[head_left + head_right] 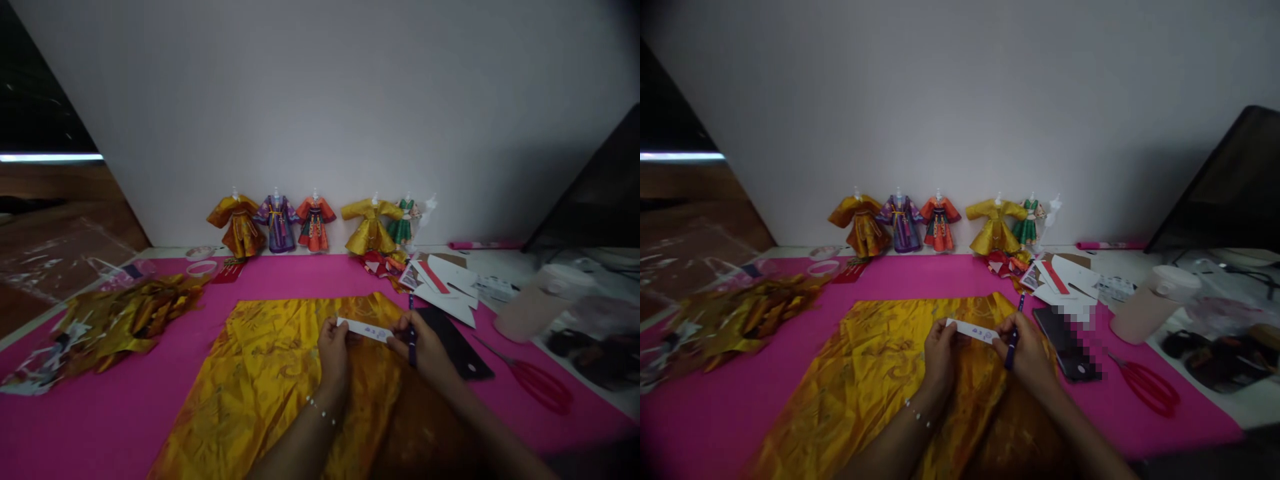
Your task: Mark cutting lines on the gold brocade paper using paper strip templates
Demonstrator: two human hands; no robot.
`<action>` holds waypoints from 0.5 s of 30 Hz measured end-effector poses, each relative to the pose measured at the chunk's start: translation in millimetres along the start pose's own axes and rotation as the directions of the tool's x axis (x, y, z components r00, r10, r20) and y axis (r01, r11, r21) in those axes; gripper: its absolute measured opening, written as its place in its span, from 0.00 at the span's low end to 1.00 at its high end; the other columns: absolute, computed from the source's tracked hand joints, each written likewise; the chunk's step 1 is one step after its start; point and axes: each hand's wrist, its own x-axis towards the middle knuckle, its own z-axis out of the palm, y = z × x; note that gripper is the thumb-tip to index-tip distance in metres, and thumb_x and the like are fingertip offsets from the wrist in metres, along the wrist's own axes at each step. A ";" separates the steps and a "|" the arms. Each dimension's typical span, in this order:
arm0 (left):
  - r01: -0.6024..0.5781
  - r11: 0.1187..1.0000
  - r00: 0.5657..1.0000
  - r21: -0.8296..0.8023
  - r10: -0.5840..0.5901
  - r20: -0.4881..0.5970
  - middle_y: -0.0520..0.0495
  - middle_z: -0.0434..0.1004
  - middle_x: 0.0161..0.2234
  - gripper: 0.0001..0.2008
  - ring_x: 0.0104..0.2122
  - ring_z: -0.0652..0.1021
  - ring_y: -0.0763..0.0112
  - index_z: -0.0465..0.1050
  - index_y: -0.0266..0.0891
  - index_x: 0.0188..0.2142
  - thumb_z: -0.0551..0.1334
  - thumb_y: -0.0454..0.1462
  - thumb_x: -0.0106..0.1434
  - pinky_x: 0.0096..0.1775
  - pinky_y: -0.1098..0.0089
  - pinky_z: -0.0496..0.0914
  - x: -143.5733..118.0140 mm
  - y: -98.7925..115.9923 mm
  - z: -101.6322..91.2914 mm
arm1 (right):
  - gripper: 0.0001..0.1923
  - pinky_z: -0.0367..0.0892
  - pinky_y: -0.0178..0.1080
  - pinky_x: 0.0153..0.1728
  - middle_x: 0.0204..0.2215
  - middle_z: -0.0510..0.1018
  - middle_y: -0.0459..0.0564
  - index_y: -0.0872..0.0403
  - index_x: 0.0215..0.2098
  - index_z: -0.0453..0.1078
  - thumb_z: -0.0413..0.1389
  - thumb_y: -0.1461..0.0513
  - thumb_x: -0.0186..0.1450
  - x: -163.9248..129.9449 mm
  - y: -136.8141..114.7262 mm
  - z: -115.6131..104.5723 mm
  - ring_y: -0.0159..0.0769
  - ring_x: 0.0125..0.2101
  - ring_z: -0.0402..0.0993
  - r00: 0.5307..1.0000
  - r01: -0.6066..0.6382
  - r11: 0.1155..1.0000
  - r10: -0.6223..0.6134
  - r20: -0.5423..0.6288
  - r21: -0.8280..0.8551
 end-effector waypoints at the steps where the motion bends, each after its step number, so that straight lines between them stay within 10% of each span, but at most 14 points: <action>1: -0.015 1.000 1.000 0.010 0.015 0.007 0.50 0.77 0.36 0.11 0.30 0.77 0.72 0.73 0.36 0.42 0.63 0.42 0.68 0.33 0.67 0.75 -0.8 0.7 -0.2 | 0.20 0.70 0.39 0.28 0.27 0.75 0.44 0.48 0.30 0.56 0.62 0.49 0.58 -1.0 -1.2 -0.1 0.36 0.25 0.72 0.999 -0.024 0.995 0.027 -0.025 0.093; 8: -0.142 0.987 0.984 0.072 0.133 0.116 0.55 0.74 0.28 0.10 0.25 0.75 0.75 0.72 0.36 0.36 0.63 0.42 0.67 0.31 0.69 0.73 -12.6 7.5 0.9 | 0.24 0.76 0.41 0.29 0.30 0.79 0.45 0.49 0.31 0.57 0.68 0.51 0.54 -9.6 -19.6 -11.7 0.38 0.27 0.79 0.981 -0.002 0.908 0.082 -0.174 0.419; 15: -0.252 0.962 0.961 0.106 0.235 0.147 0.52 0.75 0.34 0.07 0.33 0.76 0.71 0.72 0.37 0.36 0.65 0.39 0.65 0.37 0.65 0.73 -19.7 31.6 18.7 | 0.10 0.75 0.39 0.33 0.32 0.82 0.48 0.48 0.31 0.60 0.57 0.66 0.65 -32.5 -54.7 -18.5 0.38 0.32 0.81 0.850 0.391 0.915 -0.400 -0.342 -0.096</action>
